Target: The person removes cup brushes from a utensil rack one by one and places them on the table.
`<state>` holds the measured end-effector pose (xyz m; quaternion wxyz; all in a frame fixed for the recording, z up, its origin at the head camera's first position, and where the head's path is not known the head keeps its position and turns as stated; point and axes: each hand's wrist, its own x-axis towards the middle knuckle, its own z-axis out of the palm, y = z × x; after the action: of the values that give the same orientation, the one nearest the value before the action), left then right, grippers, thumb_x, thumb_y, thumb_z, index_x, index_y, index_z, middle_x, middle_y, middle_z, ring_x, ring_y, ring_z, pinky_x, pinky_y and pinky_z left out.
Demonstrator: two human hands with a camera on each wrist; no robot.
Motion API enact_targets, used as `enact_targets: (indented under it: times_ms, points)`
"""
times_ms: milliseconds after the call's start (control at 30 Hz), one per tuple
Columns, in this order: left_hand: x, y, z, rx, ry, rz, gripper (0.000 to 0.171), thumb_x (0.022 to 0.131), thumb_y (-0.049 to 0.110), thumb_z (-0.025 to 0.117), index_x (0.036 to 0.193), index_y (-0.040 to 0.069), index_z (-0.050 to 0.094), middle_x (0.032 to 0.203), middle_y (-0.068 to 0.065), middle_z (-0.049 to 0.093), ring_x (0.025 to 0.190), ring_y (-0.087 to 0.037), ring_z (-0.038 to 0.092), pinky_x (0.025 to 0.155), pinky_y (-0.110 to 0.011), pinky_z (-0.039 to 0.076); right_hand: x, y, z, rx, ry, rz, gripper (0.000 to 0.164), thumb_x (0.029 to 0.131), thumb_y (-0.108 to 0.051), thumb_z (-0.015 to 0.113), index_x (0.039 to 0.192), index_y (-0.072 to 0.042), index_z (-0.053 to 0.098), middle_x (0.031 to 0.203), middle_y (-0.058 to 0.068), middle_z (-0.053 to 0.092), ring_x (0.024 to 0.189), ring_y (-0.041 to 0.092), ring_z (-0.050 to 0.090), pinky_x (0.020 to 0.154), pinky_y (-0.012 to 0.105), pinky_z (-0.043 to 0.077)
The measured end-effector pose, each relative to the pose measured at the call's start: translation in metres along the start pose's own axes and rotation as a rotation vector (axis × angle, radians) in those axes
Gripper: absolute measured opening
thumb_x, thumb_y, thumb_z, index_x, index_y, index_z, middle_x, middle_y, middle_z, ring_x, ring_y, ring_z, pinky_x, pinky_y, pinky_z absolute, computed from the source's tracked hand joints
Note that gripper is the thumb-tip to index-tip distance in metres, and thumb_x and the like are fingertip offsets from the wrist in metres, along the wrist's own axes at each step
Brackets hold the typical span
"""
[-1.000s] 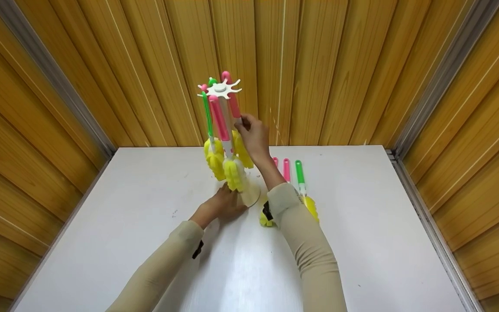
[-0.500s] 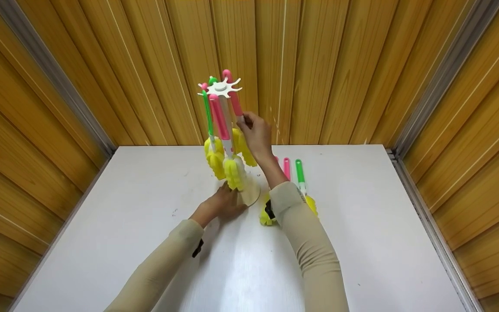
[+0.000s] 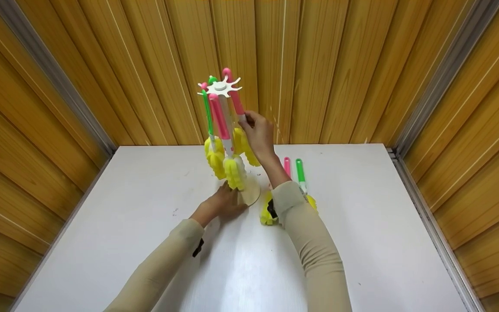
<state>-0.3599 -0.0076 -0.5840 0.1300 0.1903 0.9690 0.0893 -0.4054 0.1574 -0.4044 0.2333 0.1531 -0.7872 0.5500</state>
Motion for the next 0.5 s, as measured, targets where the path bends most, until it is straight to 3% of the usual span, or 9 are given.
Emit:
enact_targets:
  times_ms: [333, 500]
  points:
    - [0.0015, 0.0, -0.0002, -0.026, -0.017, -0.024, 0.095, 0.097, 0.057, 0.057, 0.162, 0.004, 0.012, 0.168, -0.021, 0.01, 0.156, -0.033, 0.011, 0.125, -0.043, 0.014, -0.0013, 0.0026, -0.0036, -0.037, 0.009, 0.018, 0.026, 0.096, -0.01, 0.069, 0.121, -0.001, 0.072, 0.112, 0.014, 0.073, 0.095, 0.022, 0.067, 0.081, 0.024, 0.055]
    - [0.0013, 0.0005, -0.0018, -0.016, -0.016, -0.026, 0.095, 0.097, 0.058, 0.057, 0.161, 0.002, 0.014, 0.167, -0.021, 0.012, 0.155, -0.033, 0.013, 0.125, -0.044, 0.016, -0.0021, 0.0014, -0.0067, -0.03, 0.017, 0.042, 0.027, 0.096, -0.01, 0.069, 0.122, -0.002, 0.071, 0.112, 0.014, 0.073, 0.095, 0.021, 0.067, 0.08, 0.023, 0.055]
